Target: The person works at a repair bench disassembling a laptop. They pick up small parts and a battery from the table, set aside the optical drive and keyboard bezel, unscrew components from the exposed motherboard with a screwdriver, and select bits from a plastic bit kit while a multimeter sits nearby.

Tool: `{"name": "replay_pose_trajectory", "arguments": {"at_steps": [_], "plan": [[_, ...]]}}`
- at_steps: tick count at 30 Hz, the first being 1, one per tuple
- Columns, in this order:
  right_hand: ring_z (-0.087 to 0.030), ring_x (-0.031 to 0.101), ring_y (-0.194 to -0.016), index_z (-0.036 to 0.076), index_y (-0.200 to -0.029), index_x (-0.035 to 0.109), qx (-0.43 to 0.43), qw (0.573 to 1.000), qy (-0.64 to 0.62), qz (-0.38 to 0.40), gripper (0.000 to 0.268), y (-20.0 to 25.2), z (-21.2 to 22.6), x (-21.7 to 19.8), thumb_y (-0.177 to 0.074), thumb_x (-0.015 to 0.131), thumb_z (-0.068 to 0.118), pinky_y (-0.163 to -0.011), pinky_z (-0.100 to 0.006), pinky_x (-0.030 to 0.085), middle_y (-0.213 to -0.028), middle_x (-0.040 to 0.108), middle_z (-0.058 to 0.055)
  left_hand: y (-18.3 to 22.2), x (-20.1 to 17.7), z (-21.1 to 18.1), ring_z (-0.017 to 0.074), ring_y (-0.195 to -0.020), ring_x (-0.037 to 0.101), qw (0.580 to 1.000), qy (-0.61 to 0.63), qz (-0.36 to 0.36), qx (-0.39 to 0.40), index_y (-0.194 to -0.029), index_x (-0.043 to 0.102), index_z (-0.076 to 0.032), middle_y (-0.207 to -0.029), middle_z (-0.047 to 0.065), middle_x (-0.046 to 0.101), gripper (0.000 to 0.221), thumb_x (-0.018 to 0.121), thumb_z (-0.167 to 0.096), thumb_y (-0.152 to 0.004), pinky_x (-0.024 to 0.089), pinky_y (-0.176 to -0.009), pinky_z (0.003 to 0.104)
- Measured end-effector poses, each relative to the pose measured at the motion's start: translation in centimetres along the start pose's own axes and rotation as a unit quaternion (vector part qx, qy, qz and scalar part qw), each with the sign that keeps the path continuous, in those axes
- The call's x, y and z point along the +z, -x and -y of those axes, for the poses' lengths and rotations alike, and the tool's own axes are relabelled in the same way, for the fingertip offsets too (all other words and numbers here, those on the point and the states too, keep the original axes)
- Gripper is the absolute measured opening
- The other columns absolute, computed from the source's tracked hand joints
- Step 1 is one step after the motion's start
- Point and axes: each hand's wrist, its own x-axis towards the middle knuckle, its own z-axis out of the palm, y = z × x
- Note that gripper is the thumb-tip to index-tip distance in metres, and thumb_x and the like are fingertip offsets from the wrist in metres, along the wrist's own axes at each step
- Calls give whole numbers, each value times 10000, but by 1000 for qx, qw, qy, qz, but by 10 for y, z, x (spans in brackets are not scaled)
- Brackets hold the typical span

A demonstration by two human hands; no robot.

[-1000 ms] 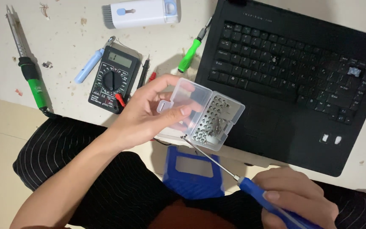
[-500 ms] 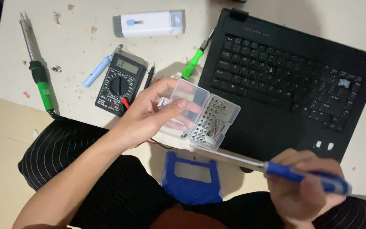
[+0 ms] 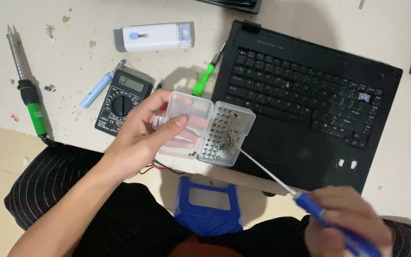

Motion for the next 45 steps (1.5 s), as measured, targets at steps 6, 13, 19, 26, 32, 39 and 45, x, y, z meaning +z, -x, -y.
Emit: {"name": "replay_pose_trajectory", "arguments": {"at_steps": [6, 13, 19, 26, 32, 39, 45], "plan": [[-239, 751, -838, 155, -825, 677, 41, 927, 259, 269, 137, -6, 43, 4, -817, 627, 283, -808, -341, 603, -900, 731, -79, -2, 8, 6, 309, -853, 809, 999, 42, -20, -8, -1173, 545, -96, -1102, 169, 755, 241, 573, -113, -934, 697, -753, 367], [-253, 739, -899, 119, -1125, 617, -37, 946, 220, 235, 332, -18, 42, 33, -841, 739, 239, -852, -386, 622, -1038, 698, -121, -3, 20, 22, 342, -902, 784, 993, 84, -76, 10, -1184, 485, -83, -1135, 199, 731, 286, 587, -107, -919, 675, -827, 460], [-260, 713, -752, 59, -1084, 607, -159, 956, 161, 185, 241, -21, 24, 47, -883, 689, 164, -708, -351, 641, -955, 662, -149, -3, 27, 32, 376, -935, 753, 983, 156, -83, 55, -1223, 454, -92, -1194, 248, 682, 318, 578, -64, -932, 640, -866, 492], [-261, 738, -819, 80, -1089, 605, -119, 971, 135, 161, 273, -15, 30, 34, -893, 678, 255, -758, -386, 684, -990, 675, -171, 1, 27, 44, 409, -946, 721, 954, 262, -100, 103, -1251, 455, -87, -1185, 236, 664, 329, 579, -33, -951, 617, -872, 502], [-261, 731, -843, 87, -1113, 594, -124, 966, 125, 187, 285, -14, 28, 31, -885, 701, 220, -775, -377, 670, -985, 679, -176, 2, 25, 52, 408, -948, 711, 945, 287, -117, 100, -1222, 461, -112, -1158, 202, 660, 303, 566, -17, -954, 610, -875, 523], [-286, 741, -923, 89, -1139, 591, -100, 969, 112, 195, 342, -12, 27, 28, -869, 725, 250, -838, -388, 667, -1067, 664, -182, 5, 27, 51, 443, -966, 710, 948, 278, -92, 126, -1236, 472, -95, -1195, 198, 645, 309, 583, -22, -957, 619, -876, 527], [-332, 713, -739, 2, -1024, 544, -101, 989, 39, 96, 248, -12, 18, 42, -906, 604, 212, -678, -371, 625, -861, 649, -278, 6, 26, 49, 401, -969, 712, 948, 282, -100, 109, -1223, 479, -107, -1183, 198, 657, 302, 582, -26, -952, 606, -899, 536]]}}
